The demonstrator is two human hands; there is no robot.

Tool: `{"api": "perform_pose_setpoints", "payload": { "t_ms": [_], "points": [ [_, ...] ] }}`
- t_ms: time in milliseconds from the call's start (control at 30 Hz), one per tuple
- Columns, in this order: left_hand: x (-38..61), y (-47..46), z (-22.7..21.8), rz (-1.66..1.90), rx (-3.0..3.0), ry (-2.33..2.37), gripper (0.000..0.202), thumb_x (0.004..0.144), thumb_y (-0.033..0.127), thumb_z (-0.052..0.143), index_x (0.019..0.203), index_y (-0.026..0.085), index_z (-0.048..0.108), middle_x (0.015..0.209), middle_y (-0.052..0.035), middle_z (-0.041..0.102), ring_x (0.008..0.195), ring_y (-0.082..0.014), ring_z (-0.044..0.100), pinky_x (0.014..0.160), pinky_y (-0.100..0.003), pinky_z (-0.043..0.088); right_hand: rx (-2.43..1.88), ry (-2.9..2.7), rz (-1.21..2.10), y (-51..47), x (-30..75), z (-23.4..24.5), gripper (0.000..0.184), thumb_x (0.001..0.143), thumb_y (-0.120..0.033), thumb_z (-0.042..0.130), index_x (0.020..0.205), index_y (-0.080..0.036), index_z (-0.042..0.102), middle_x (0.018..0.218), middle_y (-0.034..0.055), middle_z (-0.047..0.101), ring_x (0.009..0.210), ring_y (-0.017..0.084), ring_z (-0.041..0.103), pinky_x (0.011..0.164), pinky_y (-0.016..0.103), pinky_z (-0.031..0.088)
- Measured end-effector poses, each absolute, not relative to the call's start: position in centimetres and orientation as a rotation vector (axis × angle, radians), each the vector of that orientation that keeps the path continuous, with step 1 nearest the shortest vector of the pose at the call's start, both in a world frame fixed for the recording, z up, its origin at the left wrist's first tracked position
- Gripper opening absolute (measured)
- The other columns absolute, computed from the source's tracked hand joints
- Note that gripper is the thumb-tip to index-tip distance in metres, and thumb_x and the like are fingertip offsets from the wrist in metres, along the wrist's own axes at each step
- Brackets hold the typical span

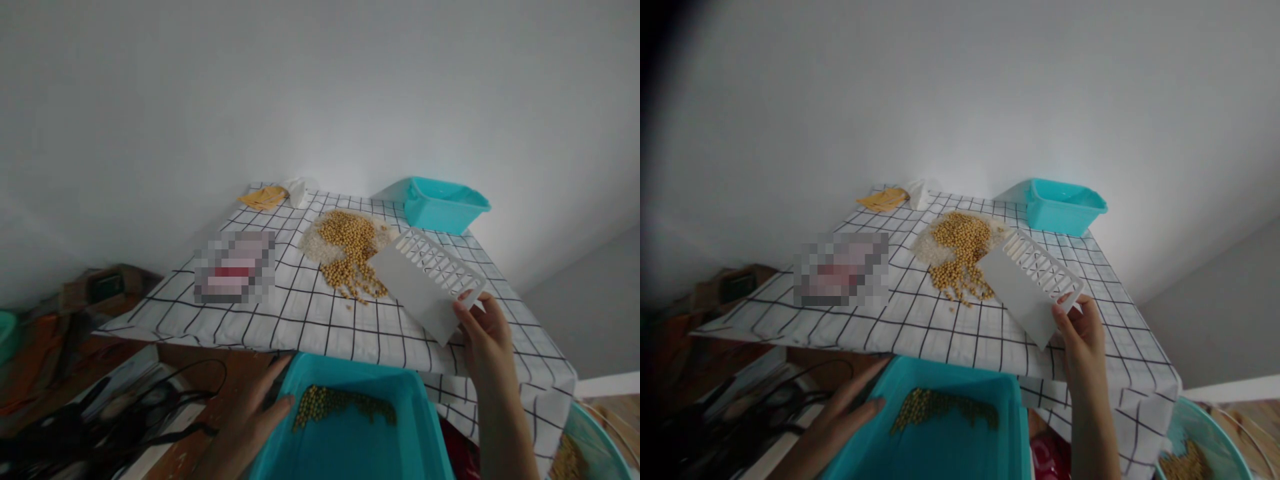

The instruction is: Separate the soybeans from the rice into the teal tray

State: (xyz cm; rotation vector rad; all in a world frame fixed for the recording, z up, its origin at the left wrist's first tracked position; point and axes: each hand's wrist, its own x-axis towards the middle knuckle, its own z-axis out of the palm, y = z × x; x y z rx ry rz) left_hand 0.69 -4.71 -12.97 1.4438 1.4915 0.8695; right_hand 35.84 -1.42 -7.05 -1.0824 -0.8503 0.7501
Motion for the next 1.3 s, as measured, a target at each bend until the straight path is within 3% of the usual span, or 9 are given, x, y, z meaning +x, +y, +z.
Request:
{"api": "perform_pose_setpoints", "payload": {
  "t_ms": [133,300,433,667,833,1300],
  "points": [
    [0.6,-4.8,-13.6,0.860,1.389,1.489,0.055,0.075,0.037,0.058,0.127,0.017,0.066,0.133,-0.0088,0.068,0.127,-0.0341,0.057,0.107,-0.045,0.046,-1.093,-0.869,0.761,-1.5,35.9,-7.0,0.028,0.071,-0.031,0.080,0.088,-0.024,0.059,0.084,0.0017,0.070,0.069,0.016,0.063,0.060,0.026,0.049],
    [0.4,-5.0,-14.5,0.856,1.382,1.527,0.057,0.077,0.039,0.057,0.129,0.018,0.064,0.136,-0.0102,0.065,0.130,-0.0336,0.055,0.109,-0.049,0.042,-1.091,-0.864,0.761,-1.6,35.7,-6.9,0.028,0.071,-0.031,0.079,0.088,-0.024,0.059,0.087,0.0021,0.070,0.071,0.016,0.064,0.064,0.027,0.050],
    [0.5,-4.9,-14.6,0.875,1.375,1.496,0.060,0.076,0.039,0.056,0.129,0.012,0.063,0.137,-0.0149,0.064,0.129,-0.0346,0.055,0.110,-0.050,0.041,-1.099,-0.817,0.702,-1.6,35.2,-6.7,0.027,0.071,-0.031,0.079,0.087,-0.022,0.060,0.084,0.0013,0.069,0.069,0.015,0.062,0.059,0.023,0.046],
    [0.6,-4.7,-14.6,0.880,1.390,1.481,0.055,0.075,0.038,0.057,0.126,0.021,0.066,0.136,-0.0061,0.066,0.130,-0.0309,0.055,0.110,-0.043,0.042,-1.123,-0.690,0.554,-1.3,34.8,-6.5,0.027,0.069,-0.028,0.079,0.086,-0.022,0.059,0.080,-0.0019,0.066,0.070,0.012,0.061,0.059,0.019,0.043],
    [0.5,-4.7,-14.8,0.871,1.381,1.488,0.057,0.075,0.038,0.057,0.128,0.016,0.065,0.136,-0.0104,0.064,0.130,-0.0324,0.055,0.110,-0.046,0.042,-1.104,-0.773,0.587,-1.3,34.9,-6.7,0.027,0.072,-0.030,0.078,0.088,-0.022,0.058,0.086,0.0002,0.068,0.072,0.014,0.063,0.060,0.022,0.047],
    [0.6,-4.8,-14.5,0.843,1.373,1.496,0.059,0.077,0.040,0.056,0.129,0.015,0.063,0.137,-0.0114,0.064,0.130,-0.0327,0.054,0.110,-0.046,0.042,-1.130,-0.844,0.732,-1.4,35.9,-7.2,0.031,0.070,-0.035,0.079,0.088,-0.024,0.057,0.086,0.0021,0.070,0.065,0.016,0.063,0.056,0.025,0.047]
  ]
}}
